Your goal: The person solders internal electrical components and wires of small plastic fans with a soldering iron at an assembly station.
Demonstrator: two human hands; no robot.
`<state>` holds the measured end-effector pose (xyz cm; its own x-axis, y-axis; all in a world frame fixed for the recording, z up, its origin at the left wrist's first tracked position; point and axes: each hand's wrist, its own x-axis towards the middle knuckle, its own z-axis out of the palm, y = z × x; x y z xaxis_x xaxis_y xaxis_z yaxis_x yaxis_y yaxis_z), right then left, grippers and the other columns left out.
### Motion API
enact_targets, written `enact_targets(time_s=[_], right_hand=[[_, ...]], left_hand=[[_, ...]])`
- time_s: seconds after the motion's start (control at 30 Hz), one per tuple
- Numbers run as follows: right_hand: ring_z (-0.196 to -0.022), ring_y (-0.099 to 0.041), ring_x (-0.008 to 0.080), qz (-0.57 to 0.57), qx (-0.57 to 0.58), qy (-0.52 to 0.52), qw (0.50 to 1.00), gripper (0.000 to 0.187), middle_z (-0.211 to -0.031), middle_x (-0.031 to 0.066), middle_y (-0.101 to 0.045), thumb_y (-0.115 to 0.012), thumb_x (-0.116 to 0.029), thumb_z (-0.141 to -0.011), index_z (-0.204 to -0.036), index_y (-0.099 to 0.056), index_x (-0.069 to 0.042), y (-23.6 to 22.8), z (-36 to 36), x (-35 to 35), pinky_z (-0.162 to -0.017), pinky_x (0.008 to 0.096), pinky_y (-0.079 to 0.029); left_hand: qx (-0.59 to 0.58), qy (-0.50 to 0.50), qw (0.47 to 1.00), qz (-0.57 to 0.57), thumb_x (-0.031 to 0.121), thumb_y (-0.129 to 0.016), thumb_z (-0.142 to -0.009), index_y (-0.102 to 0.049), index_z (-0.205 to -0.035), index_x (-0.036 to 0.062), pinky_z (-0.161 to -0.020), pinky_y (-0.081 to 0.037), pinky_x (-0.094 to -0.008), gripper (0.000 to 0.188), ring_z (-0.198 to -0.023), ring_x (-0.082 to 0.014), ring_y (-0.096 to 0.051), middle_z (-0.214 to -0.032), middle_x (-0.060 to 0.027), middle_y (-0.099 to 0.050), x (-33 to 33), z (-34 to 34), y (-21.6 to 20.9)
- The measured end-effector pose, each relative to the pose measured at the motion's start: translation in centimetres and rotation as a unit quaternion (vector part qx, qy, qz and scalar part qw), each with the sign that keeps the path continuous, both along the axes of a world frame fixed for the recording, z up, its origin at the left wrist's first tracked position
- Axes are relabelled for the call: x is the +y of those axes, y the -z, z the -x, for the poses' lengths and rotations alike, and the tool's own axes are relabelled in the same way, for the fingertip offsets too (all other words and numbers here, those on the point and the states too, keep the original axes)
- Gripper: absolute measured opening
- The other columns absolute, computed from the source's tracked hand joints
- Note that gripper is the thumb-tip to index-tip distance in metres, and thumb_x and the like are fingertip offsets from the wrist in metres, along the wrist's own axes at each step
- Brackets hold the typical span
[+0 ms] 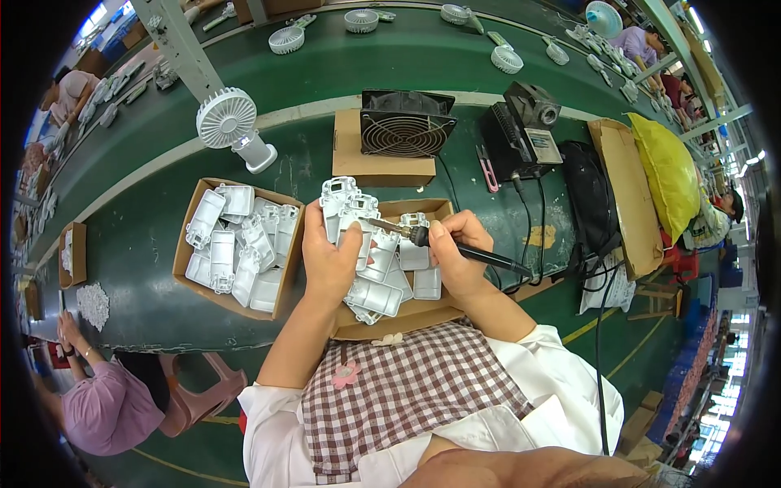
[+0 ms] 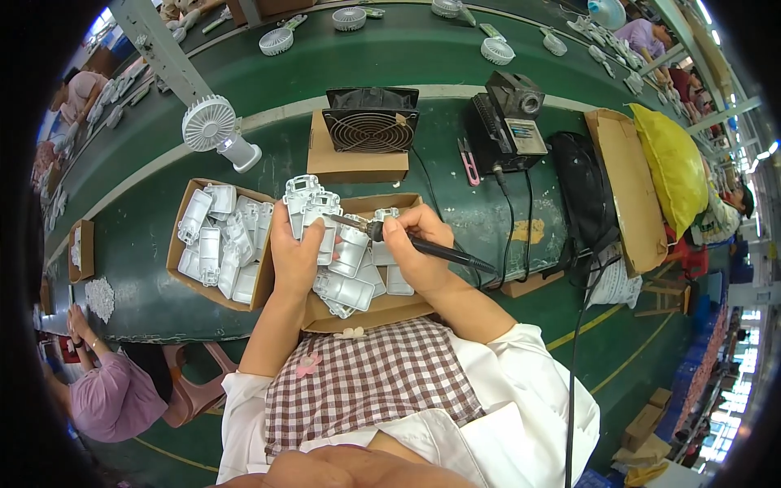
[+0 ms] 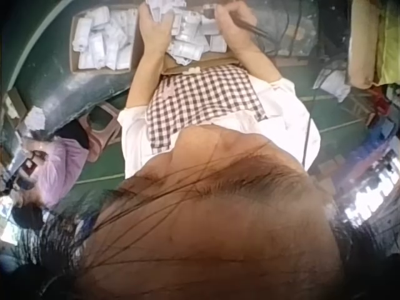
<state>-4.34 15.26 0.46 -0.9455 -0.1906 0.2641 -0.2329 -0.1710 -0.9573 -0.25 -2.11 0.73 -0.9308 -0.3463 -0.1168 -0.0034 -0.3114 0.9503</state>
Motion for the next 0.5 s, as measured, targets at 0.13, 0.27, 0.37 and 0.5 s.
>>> enact_targets(time_s=[0.13, 0.27, 0.37, 0.5], right_hand=[[-0.057, -0.049, 0.0033, -0.013, 0.008, 0.005, 1.0, 0.014, -0.066, 0.0018, -0.058, -0.061, -0.005, -0.087, -0.078, -0.05, -0.002, -0.01, 0.08, 0.11, -0.05, 0.0198, -0.04], [-0.056, -0.048, 0.0027, 0.027, -0.003, 0.013, 1.0, 0.015, -0.064, 0.0008, -0.056, -0.06, -0.005, -0.087, -0.077, -0.05, -0.002, 0.05, 0.1, 0.3, -0.049, 0.0196, -0.039], [-0.055, -0.046, 0.0023, 0.029, -0.021, 0.007, 0.999, 0.015, -0.064, 0.0002, -0.055, -0.06, -0.005, -0.087, -0.077, -0.049, -0.003, -0.14, 0.08, 0.26, -0.049, 0.0197, -0.038], [-0.056, -0.047, 0.0026, 0.023, -0.01, 0.012, 1.0, 0.015, -0.065, 0.0003, -0.056, -0.061, -0.005, -0.087, -0.077, -0.05, -0.003, 0.09, 0.12, 0.08, -0.05, 0.0195, -0.038]], left_hand=[[0.023, -0.01, 0.999, 0.022, 0.001, -0.049, -0.085, -0.041, -0.111, 0.0015, -0.047, -0.052, -0.0254, 0.027, -0.065, -0.0157, -0.063, -0.093, -0.0119, -0.06, 0.14, 0.1, 0.1], [0.024, -0.006, 0.999, 0.031, 0.0, -0.049, -0.085, -0.04, -0.111, 0.0018, -0.047, -0.052, -0.0254, 0.027, -0.064, -0.0146, -0.062, -0.093, -0.0112, -0.06, 0.11, 0.12, 0.3], [0.023, -0.003, 0.999, 0.043, -0.001, -0.052, -0.082, -0.039, -0.117, -0.0019, -0.052, -0.053, -0.026, 0.037, -0.069, -0.0128, -0.062, -0.095, -0.0104, -0.059, -0.03, 0.06, 0.81], [0.001, 0.007, 0.999, 0.048, 0.0, -0.054, -0.082, -0.04, -0.117, -0.0018, -0.053, -0.054, -0.0262, 0.038, -0.069, -0.0126, -0.062, -0.095, -0.0105, -0.06, -0.04, -0.02, 0.69]])
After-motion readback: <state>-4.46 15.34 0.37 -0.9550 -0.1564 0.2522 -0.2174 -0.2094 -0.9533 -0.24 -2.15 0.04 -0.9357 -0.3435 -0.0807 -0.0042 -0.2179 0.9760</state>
